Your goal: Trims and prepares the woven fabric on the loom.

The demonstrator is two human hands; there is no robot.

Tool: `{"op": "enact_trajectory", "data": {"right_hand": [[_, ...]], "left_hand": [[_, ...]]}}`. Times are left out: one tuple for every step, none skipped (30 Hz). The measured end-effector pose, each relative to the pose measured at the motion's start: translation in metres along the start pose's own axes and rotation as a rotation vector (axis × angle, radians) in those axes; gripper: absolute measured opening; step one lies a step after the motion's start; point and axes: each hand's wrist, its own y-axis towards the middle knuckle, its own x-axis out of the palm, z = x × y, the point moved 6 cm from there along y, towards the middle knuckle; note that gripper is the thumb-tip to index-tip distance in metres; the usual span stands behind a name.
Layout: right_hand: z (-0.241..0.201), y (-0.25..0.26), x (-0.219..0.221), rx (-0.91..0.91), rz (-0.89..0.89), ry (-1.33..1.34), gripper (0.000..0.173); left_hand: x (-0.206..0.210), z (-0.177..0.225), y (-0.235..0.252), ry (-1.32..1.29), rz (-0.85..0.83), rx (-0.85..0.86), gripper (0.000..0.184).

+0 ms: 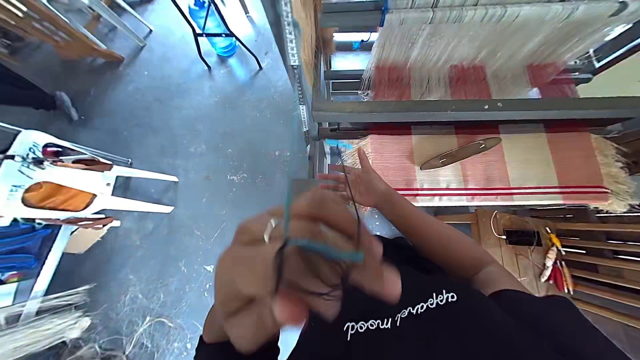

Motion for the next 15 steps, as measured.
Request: {"op": "enact_trajectory", "data": {"right_hand": [[-0.006, 0.006, 0.01, -0.069, -0.027, 0.069, 0.101], [-0.013, 0.008, 0.016, -0.128, -0.011, 0.141, 0.089], [-0.019, 0.007, 0.021, -0.159, 0.035, 0.194, 0.068], [-0.022, 0.002, 0.024, -0.166, 0.072, 0.204, 0.045], [-0.024, -0.006, 0.025, -0.147, 0.093, 0.152, 0.033], [-0.024, -0.017, 0.024, -0.111, 0.076, 0.028, 0.031], [-0.022, -0.032, 0.019, -0.067, 0.027, -0.118, 0.034], [-0.019, -0.048, 0.011, -0.026, -0.025, -0.267, 0.036], [-0.014, -0.067, -0.002, 0.021, -0.053, -0.405, 0.04], [-0.008, -0.086, -0.018, 0.071, -0.046, -0.538, 0.044], [-0.002, -0.105, -0.037, 0.109, -0.006, -0.66, 0.049], [0.004, -0.124, -0.056, 0.149, 0.061, -0.748, 0.056], [0.008, -0.142, -0.075, 0.186, 0.143, -0.807, 0.063], [0.009, -0.158, -0.088, 0.208, 0.218, -0.86, 0.072], [0.008, -0.173, -0.096, 0.223, 0.281, -0.922, 0.082]], "left_hand": [[0.01, 0.004, -0.004, -0.112, -0.098, -0.018, 0.038], [0.019, 0.005, -0.009, -0.199, -0.189, -0.042, 0.037], [0.026, 0.005, -0.015, -0.27, -0.27, -0.086, 0.036], [0.031, 0.003, -0.024, -0.314, -0.339, -0.149, 0.036], [0.035, -0.001, -0.033, -0.334, -0.417, -0.214, 0.035], [0.037, -0.009, -0.043, -0.332, -0.496, -0.263, 0.034], [0.036, -0.021, -0.054, -0.3, -0.569, -0.313, 0.034], [0.032, -0.037, -0.067, -0.248, -0.598, -0.39, 0.036], [0.023, -0.058, -0.081, -0.2, -0.567, -0.484, 0.038], [0.011, -0.082, -0.095, -0.147, -0.486, -0.585, 0.038], [-0.003, -0.11, -0.112, -0.067, -0.39, -0.685, 0.039], [-0.018, -0.139, -0.127, 0.059, -0.309, -0.774, 0.04], [-0.032, -0.167, -0.139, 0.234, -0.239, -0.844, 0.04], [-0.043, -0.193, -0.144, 0.395, -0.174, -0.881, 0.04], [-0.051, -0.215, -0.141, 0.513, -0.116, -0.88, 0.038]]}}
